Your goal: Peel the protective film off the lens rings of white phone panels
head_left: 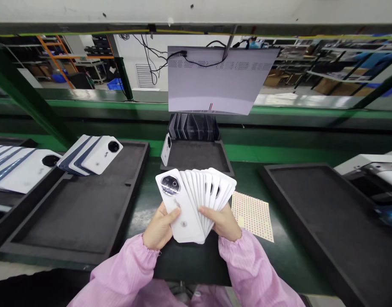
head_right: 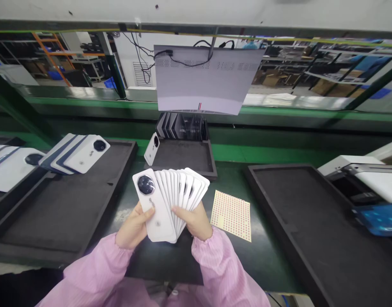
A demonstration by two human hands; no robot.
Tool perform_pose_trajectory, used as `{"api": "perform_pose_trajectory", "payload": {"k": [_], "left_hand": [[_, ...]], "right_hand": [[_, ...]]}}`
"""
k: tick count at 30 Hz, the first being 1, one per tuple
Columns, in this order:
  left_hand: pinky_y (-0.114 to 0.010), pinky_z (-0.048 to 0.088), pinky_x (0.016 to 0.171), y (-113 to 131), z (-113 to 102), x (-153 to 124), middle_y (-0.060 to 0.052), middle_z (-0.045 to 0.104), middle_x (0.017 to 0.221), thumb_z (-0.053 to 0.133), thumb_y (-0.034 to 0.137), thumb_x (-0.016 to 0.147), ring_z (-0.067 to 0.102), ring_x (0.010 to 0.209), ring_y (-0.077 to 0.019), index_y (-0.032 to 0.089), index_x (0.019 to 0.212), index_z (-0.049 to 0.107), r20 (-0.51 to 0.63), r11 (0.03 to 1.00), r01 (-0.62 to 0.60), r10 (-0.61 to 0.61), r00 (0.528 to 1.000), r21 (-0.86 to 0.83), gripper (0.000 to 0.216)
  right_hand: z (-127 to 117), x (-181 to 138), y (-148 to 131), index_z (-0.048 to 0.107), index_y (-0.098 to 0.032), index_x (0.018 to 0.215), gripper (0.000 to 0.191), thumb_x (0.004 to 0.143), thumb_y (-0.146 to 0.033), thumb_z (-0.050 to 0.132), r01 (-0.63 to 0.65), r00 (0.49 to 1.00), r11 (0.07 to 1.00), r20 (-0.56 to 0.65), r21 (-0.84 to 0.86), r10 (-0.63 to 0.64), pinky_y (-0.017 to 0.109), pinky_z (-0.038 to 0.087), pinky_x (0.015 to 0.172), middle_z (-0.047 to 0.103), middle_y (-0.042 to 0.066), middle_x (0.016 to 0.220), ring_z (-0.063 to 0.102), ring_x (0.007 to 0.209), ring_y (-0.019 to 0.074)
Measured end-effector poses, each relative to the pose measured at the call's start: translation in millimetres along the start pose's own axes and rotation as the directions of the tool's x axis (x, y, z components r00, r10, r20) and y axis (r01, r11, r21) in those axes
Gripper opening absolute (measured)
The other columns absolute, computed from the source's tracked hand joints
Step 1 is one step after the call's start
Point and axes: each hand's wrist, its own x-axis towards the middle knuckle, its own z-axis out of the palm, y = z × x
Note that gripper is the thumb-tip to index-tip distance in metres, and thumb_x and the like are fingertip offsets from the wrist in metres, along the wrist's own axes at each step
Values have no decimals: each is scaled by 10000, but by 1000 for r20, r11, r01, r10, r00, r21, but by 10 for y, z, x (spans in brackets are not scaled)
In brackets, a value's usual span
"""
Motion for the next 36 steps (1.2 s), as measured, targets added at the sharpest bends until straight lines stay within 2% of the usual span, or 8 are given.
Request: {"api": "perform_pose_trajectory", "payload": {"k": [5, 10, 14, 17, 21, 25, 31, 36], "left_hand": [[-417, 416, 978, 37, -19, -14, -69, 681, 1060, 597, 106, 782, 607, 1040, -229, 192, 1062, 600, 79, 997, 59, -55, 995, -45, 292], [-414, 419, 975, 23, -27, -21, -76, 682, 1057, 602, 114, 781, 608, 1038, -233, 189, 1073, 601, 130, 998, 47, -40, 991, -48, 301], [-413, 414, 981, 17, -27, -24, -70, 678, 1070, 612, 125, 778, 602, 1049, -230, 207, 1110, 579, 132, 999, 20, -14, 991, -46, 344], [-410, 409, 986, 20, -36, -25, -58, 676, 1074, 618, 130, 775, 601, 1051, -225, 228, 1145, 552, 118, 999, 17, -11, 993, -47, 389], [-410, 394, 1000, 17, -51, -19, -41, 669, 1094, 623, 128, 771, 594, 1063, -220, 277, 1218, 486, 81, 999, 13, -8, 997, -50, 491], [-401, 379, 1012, 14, -47, -11, -36, 657, 1122, 604, 128, 787, 585, 1077, -211, 295, 1238, 465, 68, 999, 0, 3, 998, -51, 500], [-380, 376, 1017, 30, -39, -12, -14, 675, 1087, 619, 122, 771, 603, 1048, -198, 306, 1214, 492, 65, 997, 19, -14, 998, -80, 496], [-388, 376, 1017, 45, -36, -5, -19, 667, 1105, 610, 125, 777, 591, 1068, -205, 327, 1274, 431, 57, 996, 4, 1, 998, -89, 565]], "right_hand": [[39, -13, -58, 554, -218, 1138, 561, 617, -220, 762, -24, 1000, 997, -16, 68, 25, 488, 436, 950, 668, 66, 1068, 597, 1038, 298], [29, -27, -73, 560, -220, 1128, 541, 624, -226, 755, 12, 1000, 999, 16, 41, -13, 478, 411, 982, 642, 64, 1126, 579, 1069, 291], [4, -38, -85, 563, -205, 1130, 521, 644, -270, 739, 44, 997, 999, 63, -4, -43, 496, 431, 951, 680, 70, 1022, 601, 1023, 301], [-8, -45, -87, 582, -202, 1112, 508, 646, -339, 732, 61, 998, 998, 29, 18, -61, 500, 451, 915, 700, 70, 943, 626, 961, 308], [-8, -46, -54, 596, -209, 1095, 475, 663, -369, 715, 86, 994, 995, -67, 46, -83, 488, 461, 897, 693, 73, 977, 628, 952, 304], [-5, -39, -24, 603, -203, 1088, 384, 724, -303, 675, 125, 990, 992, -66, -24, -127, 469, 396, 980, 685, 69, 1014, 604, 1019, 278], [-2, -54, -60, 607, -218, 1074, 531, 598, -425, 721, 16, 999, 978, -50, 207, -6, 469, 497, 839, 716, 54, 871, 653, 888, 310], [13, -58, -74, 600, -213, 1072, 488, 642, -420, 700, -5, 991, 986, -132, 164, 27, 461, 486, 851, 712, 50, 871, 647, 906, 297]]}}
